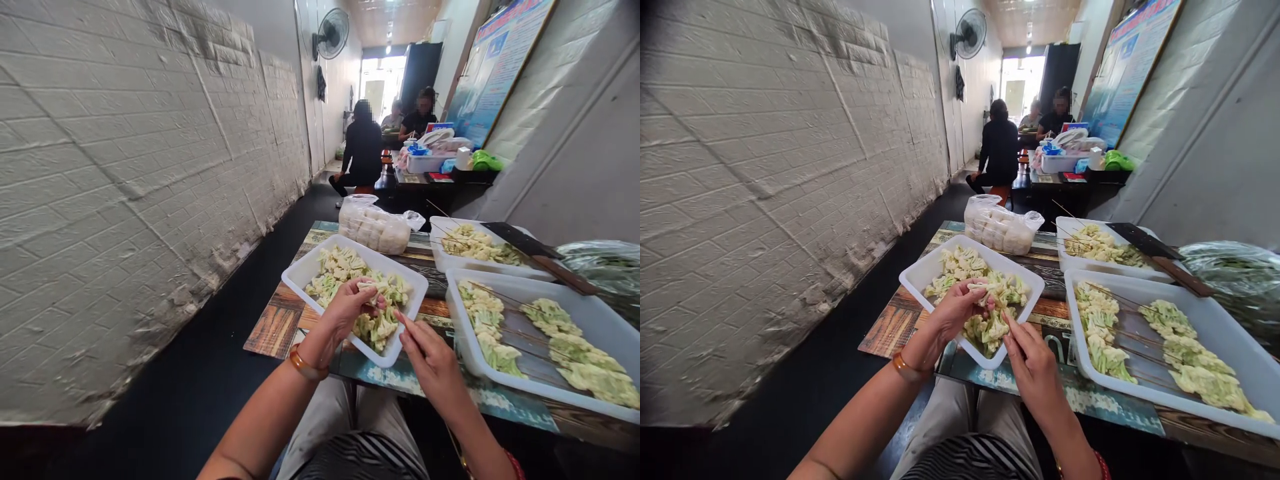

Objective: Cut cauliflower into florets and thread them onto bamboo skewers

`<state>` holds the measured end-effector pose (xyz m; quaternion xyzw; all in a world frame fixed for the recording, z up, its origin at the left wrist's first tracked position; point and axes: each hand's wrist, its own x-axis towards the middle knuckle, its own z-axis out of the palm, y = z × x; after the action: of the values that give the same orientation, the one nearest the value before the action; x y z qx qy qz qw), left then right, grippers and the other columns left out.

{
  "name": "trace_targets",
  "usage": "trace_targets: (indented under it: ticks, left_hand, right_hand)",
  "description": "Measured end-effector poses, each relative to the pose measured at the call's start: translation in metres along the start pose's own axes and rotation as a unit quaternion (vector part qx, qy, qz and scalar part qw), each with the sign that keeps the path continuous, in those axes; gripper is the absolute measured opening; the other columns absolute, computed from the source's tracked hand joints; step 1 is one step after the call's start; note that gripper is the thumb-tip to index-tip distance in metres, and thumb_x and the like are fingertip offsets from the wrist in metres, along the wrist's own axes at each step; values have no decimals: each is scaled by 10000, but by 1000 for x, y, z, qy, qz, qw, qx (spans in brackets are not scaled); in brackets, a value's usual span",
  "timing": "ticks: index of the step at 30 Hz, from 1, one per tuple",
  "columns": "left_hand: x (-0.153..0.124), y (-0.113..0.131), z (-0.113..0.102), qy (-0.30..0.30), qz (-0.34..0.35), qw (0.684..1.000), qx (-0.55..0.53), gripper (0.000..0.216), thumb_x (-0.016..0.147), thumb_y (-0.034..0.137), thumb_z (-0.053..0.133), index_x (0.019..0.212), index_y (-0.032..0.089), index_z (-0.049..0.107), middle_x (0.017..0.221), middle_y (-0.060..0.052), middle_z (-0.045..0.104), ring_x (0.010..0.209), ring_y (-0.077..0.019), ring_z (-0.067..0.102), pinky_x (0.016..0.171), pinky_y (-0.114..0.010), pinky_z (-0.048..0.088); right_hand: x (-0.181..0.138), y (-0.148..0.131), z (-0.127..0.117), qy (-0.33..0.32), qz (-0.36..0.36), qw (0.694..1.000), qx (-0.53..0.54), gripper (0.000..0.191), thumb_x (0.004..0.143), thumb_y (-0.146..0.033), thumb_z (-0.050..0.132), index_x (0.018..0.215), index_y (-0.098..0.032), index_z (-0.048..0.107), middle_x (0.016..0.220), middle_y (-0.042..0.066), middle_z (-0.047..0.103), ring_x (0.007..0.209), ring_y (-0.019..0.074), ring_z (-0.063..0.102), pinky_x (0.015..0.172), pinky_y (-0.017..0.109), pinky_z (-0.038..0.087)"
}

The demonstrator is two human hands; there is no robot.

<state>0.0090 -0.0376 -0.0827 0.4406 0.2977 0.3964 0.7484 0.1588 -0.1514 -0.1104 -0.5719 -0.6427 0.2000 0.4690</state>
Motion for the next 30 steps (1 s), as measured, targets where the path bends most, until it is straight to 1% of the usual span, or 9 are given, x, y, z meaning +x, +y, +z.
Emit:
trace_targets:
  ticks: [1,3,5,8,10,12,16,23,30]
  left_hand:
    - [0,0,0,2,-2,1000,-1,355,666,393,749,864,154,577,681,-23,628,616,-121,599,536,-210,430]
    - [0,0,-1,1,-6,1000,-6,346,655,390,756,828,148,580,677,-23,623,609,-116,587,532,-211,426]
    - [0,0,-1,-8,-5,1000,-8,335,652,395,756,775,145,571,673,-23,617,609,-112,577,526,-209,416]
    - [0,1,-1,-18,0,1000,-9,324,665,397,746,751,145,562,656,-17,604,609,-110,569,522,-206,403]
    - [0,1,-1,-15,-4,1000,-6,322,666,393,743,752,141,562,653,-16,602,590,-105,563,519,-205,397]
    - [1,1,0,-9,-11,1000,0,326,660,392,744,750,135,564,653,-18,603,564,-100,558,516,-207,391]
    - [3,1,0,-2,-22,1000,14,328,670,399,732,721,130,553,635,-19,595,534,-95,546,518,-213,386]
    - [5,3,1,17,-40,999,3,329,672,381,740,733,137,527,615,-12,602,522,-99,549,536,-219,397]
    - [6,2,2,22,-32,999,4,302,692,356,729,737,138,524,620,-11,604,516,-97,552,519,-211,387]
  right_hand:
    - [0,0,4,5,7,1000,9,411,944,-356,411,1288,-210,582,1219,103,608,1099,228,575,885,332,486]
    - [0,2,10,4,20,999,27,420,943,-371,397,1279,-213,592,1267,98,595,1117,238,575,836,329,513]
    - [0,3,14,-6,37,999,37,422,934,-386,413,1276,-220,597,1216,96,627,1025,237,618,747,315,531]
    - [3,2,15,-17,67,997,42,451,921,-389,440,1323,-221,558,901,71,693,734,201,640,658,302,512]
    - [5,1,14,-27,80,995,50,474,919,-379,440,1358,-219,522,692,25,640,597,177,590,632,293,489]
    - [8,0,13,-35,83,994,56,480,913,-370,442,1364,-221,517,602,-2,588,549,166,557,613,279,469]
    - [12,0,10,-34,74,995,56,452,915,-353,427,1320,-207,565,558,-12,569,519,153,538,587,255,448]
    - [15,6,7,-42,38,998,28,448,938,-311,380,1309,-151,572,499,-17,548,481,140,537,534,224,438]
    - [18,10,6,-48,18,999,16,444,928,-294,383,1280,-127,597,563,17,643,539,157,624,575,236,497]
